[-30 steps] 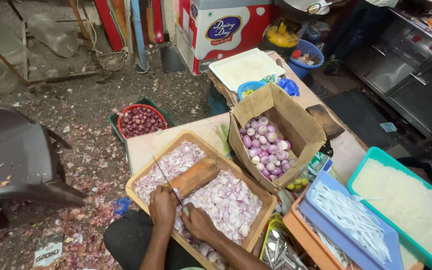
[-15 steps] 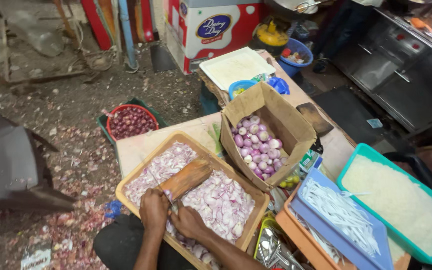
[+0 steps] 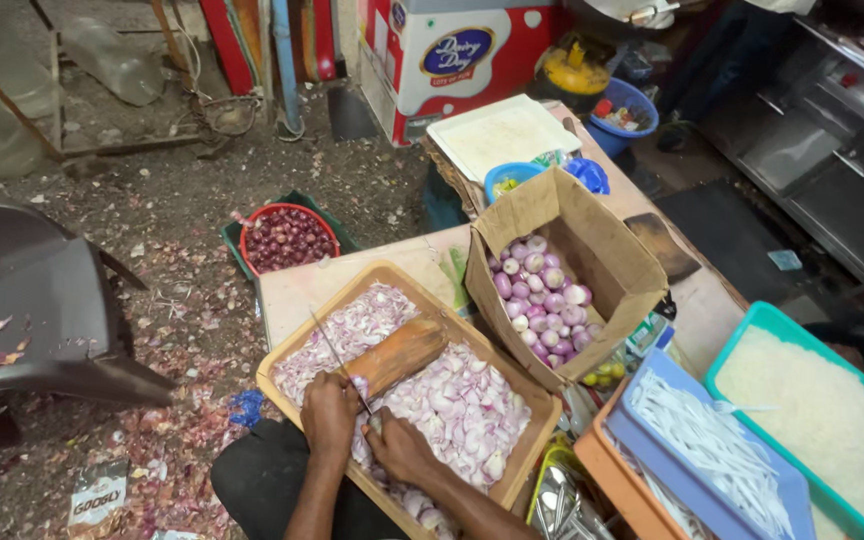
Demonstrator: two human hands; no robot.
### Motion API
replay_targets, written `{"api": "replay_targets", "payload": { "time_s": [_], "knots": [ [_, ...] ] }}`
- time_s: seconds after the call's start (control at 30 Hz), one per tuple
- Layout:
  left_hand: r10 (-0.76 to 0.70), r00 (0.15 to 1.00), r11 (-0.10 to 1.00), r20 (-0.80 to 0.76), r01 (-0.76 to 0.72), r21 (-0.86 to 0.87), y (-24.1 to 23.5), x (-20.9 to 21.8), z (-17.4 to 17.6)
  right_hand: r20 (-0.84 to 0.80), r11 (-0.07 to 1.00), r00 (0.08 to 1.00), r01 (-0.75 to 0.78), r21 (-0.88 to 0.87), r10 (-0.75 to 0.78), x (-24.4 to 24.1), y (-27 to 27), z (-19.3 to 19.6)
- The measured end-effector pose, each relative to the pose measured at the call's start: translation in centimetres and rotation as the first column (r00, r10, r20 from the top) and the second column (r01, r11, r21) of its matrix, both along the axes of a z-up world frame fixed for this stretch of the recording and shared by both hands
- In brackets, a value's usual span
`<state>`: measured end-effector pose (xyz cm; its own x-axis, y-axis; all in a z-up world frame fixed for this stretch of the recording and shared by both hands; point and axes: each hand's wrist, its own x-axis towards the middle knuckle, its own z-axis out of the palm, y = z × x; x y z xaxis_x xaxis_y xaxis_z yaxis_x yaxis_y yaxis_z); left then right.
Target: The person chops red onions on a wooden cutting board using a knife. They repeatedly pick up whole onions from a cardboard box, slice them into thin pieces, and place the chopped onions into a wooden tray.
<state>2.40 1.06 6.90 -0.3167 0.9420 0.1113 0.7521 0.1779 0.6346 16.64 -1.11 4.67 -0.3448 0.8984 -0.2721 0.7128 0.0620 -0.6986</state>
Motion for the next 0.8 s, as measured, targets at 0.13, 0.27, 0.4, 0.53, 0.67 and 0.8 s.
{"api": "replay_targets", "payload": {
  "time_s": [0.13,0.27,0.4,0.53,0.67,0.8],
  "knots": [
    [0.008,1.0,1.0,-0.007,-0.008,0.012,0.6,-0.4,-0.3,0.016,0.997,1.0,0.015,-0.076,-0.013,-0.1,0.8,-0.2],
    [-0.011,1.0,0.999,0.005,0.011,0.051,0.7,-0.7,-0.1,0.001,0.998,1.0,-0.006,-0.058,0.006,-0.3,0.7,0.3],
    [-0.038,0.998,0.999,0.042,0.037,0.027,0.7,-0.9,-0.3,-0.02,0.999,1.0,0.005,-0.042,-0.006,0.1,0.5,0.3],
    [-0.029,0.996,0.999,0.086,0.025,0.045,0.4,-0.9,-0.7,-0.042,0.998,0.999,-0.009,0.068,0.012,-0.4,0.6,-2.6],
    [-0.021,0.99,1.0,0.138,0.02,0.012,0.9,-1.3,-1.4,-0.038,1.0,0.999,0.01,0.01,-0.009,-0.3,1.0,-4.2],
    [-0.005,0.992,0.998,0.129,-0.004,0.067,1.1,-1.2,-2.1,-0.078,0.999,0.996,0.033,-0.008,-0.034,-0.1,0.6,-2.8]
  ]
}}
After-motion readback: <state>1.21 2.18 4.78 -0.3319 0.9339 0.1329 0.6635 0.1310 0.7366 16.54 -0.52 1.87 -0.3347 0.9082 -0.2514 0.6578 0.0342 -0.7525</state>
